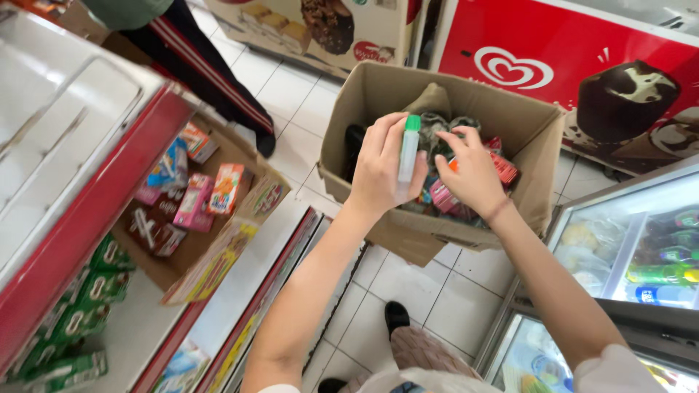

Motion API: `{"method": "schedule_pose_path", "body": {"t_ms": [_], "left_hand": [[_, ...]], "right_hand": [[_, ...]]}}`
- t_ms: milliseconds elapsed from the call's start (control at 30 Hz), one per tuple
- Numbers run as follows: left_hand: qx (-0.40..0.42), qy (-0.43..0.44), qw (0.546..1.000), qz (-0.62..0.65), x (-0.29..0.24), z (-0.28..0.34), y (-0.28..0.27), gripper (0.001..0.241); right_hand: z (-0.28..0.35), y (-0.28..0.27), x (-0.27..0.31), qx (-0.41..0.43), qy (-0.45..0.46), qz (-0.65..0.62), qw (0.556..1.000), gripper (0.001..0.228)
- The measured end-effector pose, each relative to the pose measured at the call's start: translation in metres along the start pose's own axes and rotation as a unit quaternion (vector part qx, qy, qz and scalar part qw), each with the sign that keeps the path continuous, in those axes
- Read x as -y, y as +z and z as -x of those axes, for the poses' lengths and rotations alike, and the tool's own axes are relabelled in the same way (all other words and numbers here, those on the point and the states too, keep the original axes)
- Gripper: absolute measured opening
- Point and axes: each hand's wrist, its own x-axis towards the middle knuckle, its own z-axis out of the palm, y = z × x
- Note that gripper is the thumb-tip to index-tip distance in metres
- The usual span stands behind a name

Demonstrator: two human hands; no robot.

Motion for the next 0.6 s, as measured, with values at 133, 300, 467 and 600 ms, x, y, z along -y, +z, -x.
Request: {"method": "schedule_pose_path", "body": {"t_ms": [133, 300, 467, 600], "left_hand": [[0.084, -0.053, 0.995, -0.027, 0.038, 0.004, 0.030, 0.050], [0.212, -0.139, 0.967, -0.026, 0.078, 0.018, 0.056, 0.045], [0.281, -0.167, 0.945, -0.024, 0.104, 0.031, 0.072, 0.050], [0.328, -0.249, 0.910, -0.050, 0.122, 0.031, 0.077, 0.066]], "right_hand": [[-0.040, 0.033, -0.038, 0.056, 0.044, 0.137, 0.988, 0.057], [-0.059, 0.062, -0.065, 0.096, 0.060, 0.170, 0.979, 0.068], [-0.066, 0.068, -0.084, 0.107, 0.047, 0.133, 0.984, 0.069], [-0.071, 0.062, -0.078, 0.018, 0.019, 0.056, 0.998, 0.040]]}}
